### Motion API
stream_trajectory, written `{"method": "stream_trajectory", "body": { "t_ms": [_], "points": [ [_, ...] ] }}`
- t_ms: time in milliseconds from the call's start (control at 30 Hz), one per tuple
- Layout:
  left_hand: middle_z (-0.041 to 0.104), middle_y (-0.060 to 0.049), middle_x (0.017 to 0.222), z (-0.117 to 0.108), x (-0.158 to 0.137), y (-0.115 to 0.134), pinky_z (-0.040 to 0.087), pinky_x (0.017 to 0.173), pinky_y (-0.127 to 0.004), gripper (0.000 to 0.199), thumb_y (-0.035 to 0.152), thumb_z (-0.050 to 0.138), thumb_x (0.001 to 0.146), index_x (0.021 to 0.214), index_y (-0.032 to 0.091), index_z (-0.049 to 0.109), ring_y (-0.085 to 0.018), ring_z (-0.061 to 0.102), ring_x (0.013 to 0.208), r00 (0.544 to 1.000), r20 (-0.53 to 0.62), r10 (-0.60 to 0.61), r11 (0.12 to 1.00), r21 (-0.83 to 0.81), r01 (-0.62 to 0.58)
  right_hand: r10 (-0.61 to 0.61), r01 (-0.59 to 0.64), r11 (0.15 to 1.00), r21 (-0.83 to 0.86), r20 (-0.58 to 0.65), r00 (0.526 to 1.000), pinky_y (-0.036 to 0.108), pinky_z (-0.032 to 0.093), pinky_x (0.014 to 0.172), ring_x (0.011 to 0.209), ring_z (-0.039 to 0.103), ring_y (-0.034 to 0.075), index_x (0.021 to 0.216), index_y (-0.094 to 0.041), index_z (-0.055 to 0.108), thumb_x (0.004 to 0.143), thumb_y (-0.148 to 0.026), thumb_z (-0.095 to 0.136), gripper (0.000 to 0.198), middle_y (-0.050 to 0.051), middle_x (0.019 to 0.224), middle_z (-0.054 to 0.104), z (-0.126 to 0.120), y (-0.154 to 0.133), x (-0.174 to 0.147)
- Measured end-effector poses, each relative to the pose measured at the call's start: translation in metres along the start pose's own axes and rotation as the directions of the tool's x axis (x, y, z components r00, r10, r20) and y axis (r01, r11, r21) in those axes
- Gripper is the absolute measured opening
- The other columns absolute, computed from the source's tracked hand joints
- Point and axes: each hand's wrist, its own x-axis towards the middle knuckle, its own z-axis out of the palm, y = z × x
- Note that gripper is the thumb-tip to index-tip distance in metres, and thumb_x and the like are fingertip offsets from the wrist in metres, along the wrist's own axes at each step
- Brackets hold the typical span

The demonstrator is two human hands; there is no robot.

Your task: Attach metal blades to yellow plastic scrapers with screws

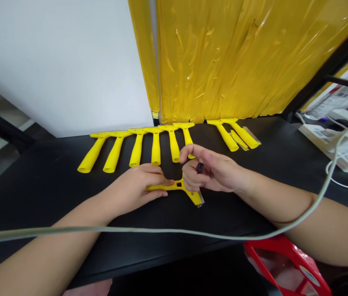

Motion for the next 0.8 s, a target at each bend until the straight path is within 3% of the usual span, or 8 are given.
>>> {"method": "stream_trajectory", "body": {
  "t_ms": [100,233,300,367,433,567,667,800],
  "points": [
    [0.074,-0.003,0.103,0.0,0.0,0.0,0.054,0.085,-0.029,0.022,0.031,0.073,0.101,0.122,0.028,0.079,-0.018,0.07,0.096,1.0,-0.004,0.002,1.0,-0.01,-0.002,-0.027,0.027,1.0,-0.001,-0.042,0.999,0.028,0.046,0.069,0.06,0.043,0.01,0.098,-0.024,0.05,0.102,-0.046,0.07,0.031,-0.008,0.068,0.048,0.001,0.001,0.001],
    [0.075,-0.003,0.104,-0.001,0.0,0.001,0.054,0.085,-0.03,0.02,0.032,0.072,0.101,0.119,0.028,0.08,-0.019,0.07,0.096,1.0,0.009,-0.004,1.0,-0.003,0.004,-0.04,0.038,0.997,-0.065,-0.025,0.999,0.033,0.052,0.077,0.077,0.063,0.014,0.088,-0.017,0.062,0.104,-0.047,0.067,0.034,0.003,0.091,0.064,-0.006,-0.002,0.001],
    [0.075,-0.003,0.103,-0.002,0.0,0.002,0.055,0.084,-0.03,0.021,0.032,0.072,0.102,0.12,0.027,0.08,-0.019,0.07,0.095,1.0,0.013,-0.011,1.0,0.006,0.011,-0.011,0.011,0.999,-0.047,-0.006,1.0,0.034,0.052,0.076,0.066,0.057,0.012,0.086,-0.016,0.066,0.107,-0.048,0.062,0.039,-0.001,0.075,0.058,-0.007,-0.003,0.001],
    [0.075,-0.004,0.102,-0.001,0.0,0.001,0.055,0.083,-0.03,0.021,0.032,0.071,0.102,0.12,0.026,0.08,-0.019,0.07,0.095,1.0,0.002,-0.009,1.0,0.012,0.009,0.035,-0.035,0.999,0.004,0.012,0.999,0.033,0.05,0.071,0.052,0.039,0.01,0.088,-0.017,0.064,0.11,-0.051,0.054,0.041,-0.009,0.058,0.041,-0.006,-0.003,0.001],
    [0.075,-0.004,0.103,-0.001,0.0,0.001,0.055,0.083,-0.03,0.022,0.03,0.072,0.101,0.122,0.027,0.08,-0.019,0.07,0.096,1.0,-0.008,0.001,1.0,0.014,-0.001,0.066,-0.066,0.997,0.05,0.001,0.998,0.031,0.047,0.066,0.05,0.028,0.01,0.094,-0.02,0.06,0.108,-0.057,0.053,0.04,-0.012,0.056,0.033,-0.003,-0.004,0.0],
    [0.075,-0.005,0.105,-0.001,0.0,0.001,0.056,0.084,-0.03,0.023,0.031,0.072,0.101,0.122,0.027,0.08,-0.02,0.07,0.097,1.0,-0.012,-0.005,1.0,0.015,0.005,0.031,-0.028,0.997,0.068,-0.045,0.998,0.031,0.05,0.074,0.062,0.043,0.011,0.093,-0.023,0.053,0.1,-0.046,0.072,0.031,-0.007,0.072,0.047,-0.001,-0.004,0.001],
    [0.075,-0.005,0.105,-0.002,0.0,0.002,0.056,0.084,-0.031,0.02,0.032,0.071,0.102,0.119,0.026,0.08,-0.02,0.07,0.097,1.0,-0.001,-0.008,1.0,0.015,0.008,0.009,-0.008,0.999,0.034,-0.015,1.0,0.035,0.055,0.08,0.079,0.057,0.014,0.087,-0.018,0.06,0.1,-0.043,0.072,0.031,0.0,0.088,0.056,-0.007,-0.003,0.002],
    [0.074,-0.005,0.104,-0.002,0.0,0.002,0.056,0.084,-0.03,0.021,0.03,0.072,0.101,0.12,0.026,0.08,-0.02,0.07,0.096,1.0,0.007,-0.023,1.0,0.021,0.022,0.048,-0.05,0.999,0.022,0.069,0.996,0.036,0.054,0.078,0.062,0.049,0.012,0.085,-0.016,0.066,0.11,-0.05,0.054,0.044,-0.004,0.068,0.049,-0.011,-0.001,0.002]
  ]
}}
